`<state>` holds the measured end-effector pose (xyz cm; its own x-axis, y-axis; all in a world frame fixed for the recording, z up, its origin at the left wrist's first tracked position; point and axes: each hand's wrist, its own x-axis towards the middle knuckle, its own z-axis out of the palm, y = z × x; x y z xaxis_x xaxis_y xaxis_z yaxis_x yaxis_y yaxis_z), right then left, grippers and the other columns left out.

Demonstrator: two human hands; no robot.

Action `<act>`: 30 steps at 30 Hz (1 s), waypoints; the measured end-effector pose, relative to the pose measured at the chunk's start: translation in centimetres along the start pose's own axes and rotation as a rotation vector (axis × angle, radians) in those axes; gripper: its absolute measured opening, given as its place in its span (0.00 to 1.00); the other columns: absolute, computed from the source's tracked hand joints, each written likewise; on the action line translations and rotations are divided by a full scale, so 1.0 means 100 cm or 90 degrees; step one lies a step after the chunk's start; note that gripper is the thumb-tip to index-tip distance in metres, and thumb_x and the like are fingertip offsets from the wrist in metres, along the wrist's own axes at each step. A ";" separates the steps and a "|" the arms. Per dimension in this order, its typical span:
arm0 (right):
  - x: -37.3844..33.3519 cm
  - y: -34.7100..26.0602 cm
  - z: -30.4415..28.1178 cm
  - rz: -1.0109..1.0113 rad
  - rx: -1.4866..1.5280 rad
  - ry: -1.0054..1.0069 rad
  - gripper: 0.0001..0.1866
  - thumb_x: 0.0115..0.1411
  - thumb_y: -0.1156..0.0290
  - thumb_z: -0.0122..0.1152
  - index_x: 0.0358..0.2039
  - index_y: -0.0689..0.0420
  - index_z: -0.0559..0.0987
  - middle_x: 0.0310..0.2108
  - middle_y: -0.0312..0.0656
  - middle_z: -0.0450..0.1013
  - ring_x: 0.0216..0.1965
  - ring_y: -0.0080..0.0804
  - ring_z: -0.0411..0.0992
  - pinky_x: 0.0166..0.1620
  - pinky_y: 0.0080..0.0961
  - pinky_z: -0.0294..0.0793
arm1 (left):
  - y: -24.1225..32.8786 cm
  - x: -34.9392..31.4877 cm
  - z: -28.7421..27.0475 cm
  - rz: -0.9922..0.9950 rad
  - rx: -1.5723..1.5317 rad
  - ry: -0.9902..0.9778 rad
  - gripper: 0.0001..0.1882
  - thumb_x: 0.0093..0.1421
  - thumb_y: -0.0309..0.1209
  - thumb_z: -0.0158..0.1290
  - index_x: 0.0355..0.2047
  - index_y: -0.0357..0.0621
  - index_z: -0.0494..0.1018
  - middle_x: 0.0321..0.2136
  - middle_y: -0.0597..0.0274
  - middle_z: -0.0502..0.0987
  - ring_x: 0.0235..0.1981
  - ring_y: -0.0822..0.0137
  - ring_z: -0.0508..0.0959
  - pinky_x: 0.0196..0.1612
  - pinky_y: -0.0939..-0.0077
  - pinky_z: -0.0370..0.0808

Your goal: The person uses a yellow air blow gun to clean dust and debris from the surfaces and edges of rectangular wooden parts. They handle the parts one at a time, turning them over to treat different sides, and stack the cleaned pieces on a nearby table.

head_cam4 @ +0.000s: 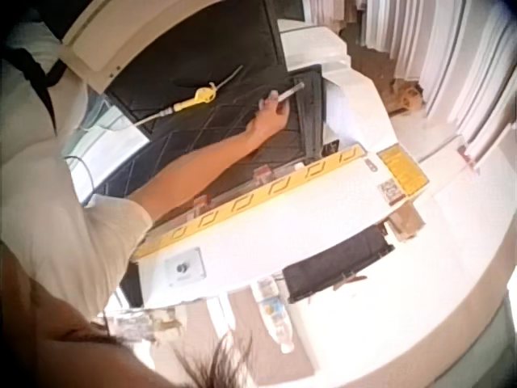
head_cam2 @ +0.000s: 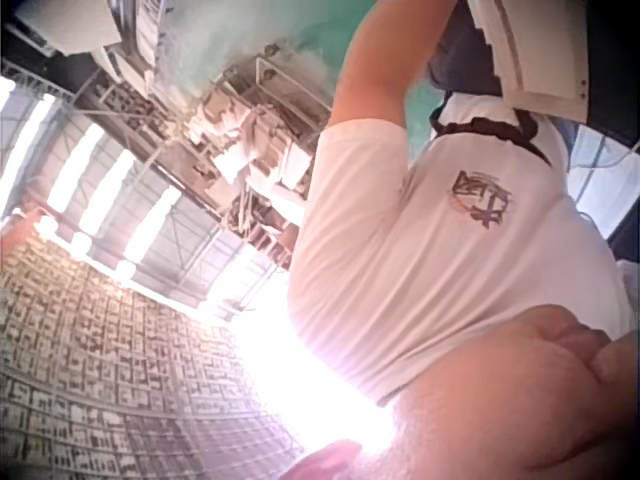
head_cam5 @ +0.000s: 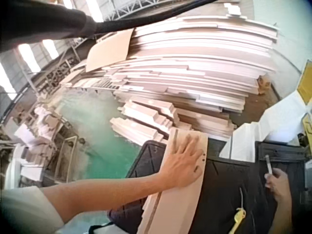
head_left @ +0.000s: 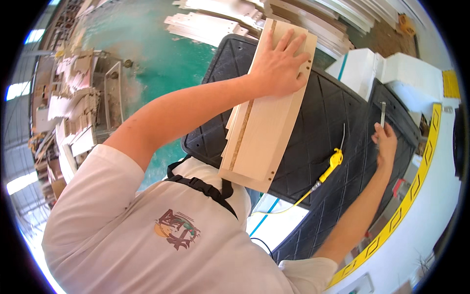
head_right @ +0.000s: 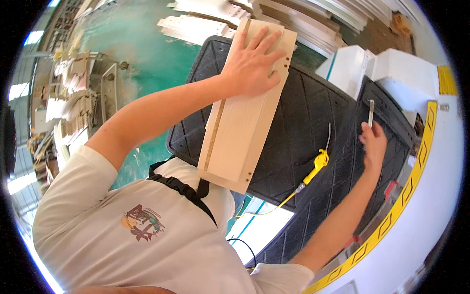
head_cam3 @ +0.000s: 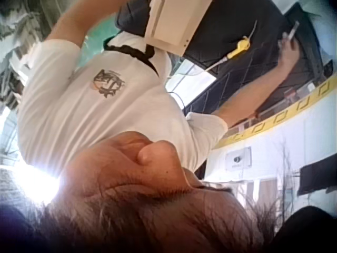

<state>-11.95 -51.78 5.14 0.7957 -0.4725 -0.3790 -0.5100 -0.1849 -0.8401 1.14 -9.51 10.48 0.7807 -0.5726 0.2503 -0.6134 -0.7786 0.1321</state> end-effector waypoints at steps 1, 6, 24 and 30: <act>-0.038 0.005 0.006 0.025 0.141 -0.037 0.21 0.66 0.65 0.67 0.54 0.64 0.77 0.39 0.39 0.77 0.37 0.26 0.76 0.44 0.28 0.80 | -0.001 0.002 0.002 0.002 -0.007 0.005 0.29 0.60 0.47 0.52 0.61 0.54 0.74 0.74 0.51 0.57 0.76 0.46 0.51 0.75 0.36 0.40; -0.297 -0.037 0.115 0.011 0.518 -0.035 0.29 0.60 0.65 0.65 0.60 0.61 0.72 0.36 0.43 0.75 0.32 0.31 0.75 0.37 0.26 0.76 | -0.007 -0.006 0.009 0.008 -0.063 0.010 0.30 0.61 0.48 0.53 0.62 0.54 0.74 0.75 0.49 0.54 0.77 0.45 0.49 0.74 0.31 0.40; -0.549 0.018 0.318 0.262 0.485 0.004 0.17 0.70 0.59 0.62 0.51 0.57 0.73 0.33 0.35 0.75 0.32 0.23 0.75 0.34 0.22 0.72 | -0.069 0.087 0.036 0.092 -0.167 -0.115 0.40 0.57 0.67 0.54 0.50 0.41 0.83 0.42 0.44 0.85 0.46 0.48 0.85 0.51 0.52 0.79; -0.543 0.013 0.303 0.190 0.278 0.004 0.21 0.74 0.58 0.56 0.56 0.61 0.72 0.38 0.41 0.79 0.39 0.30 0.78 0.46 0.28 0.76 | -0.053 0.056 0.033 0.191 -0.064 -0.096 0.38 0.61 0.65 0.51 0.46 0.39 0.82 0.41 0.41 0.84 0.43 0.44 0.85 0.49 0.51 0.79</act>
<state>-45.91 -0.31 12.83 0.6336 -0.4548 -0.6258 -0.5299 0.3342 -0.7794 9.13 -9.44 7.97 0.5684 -0.8093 0.1483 -0.8208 -0.5453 0.1699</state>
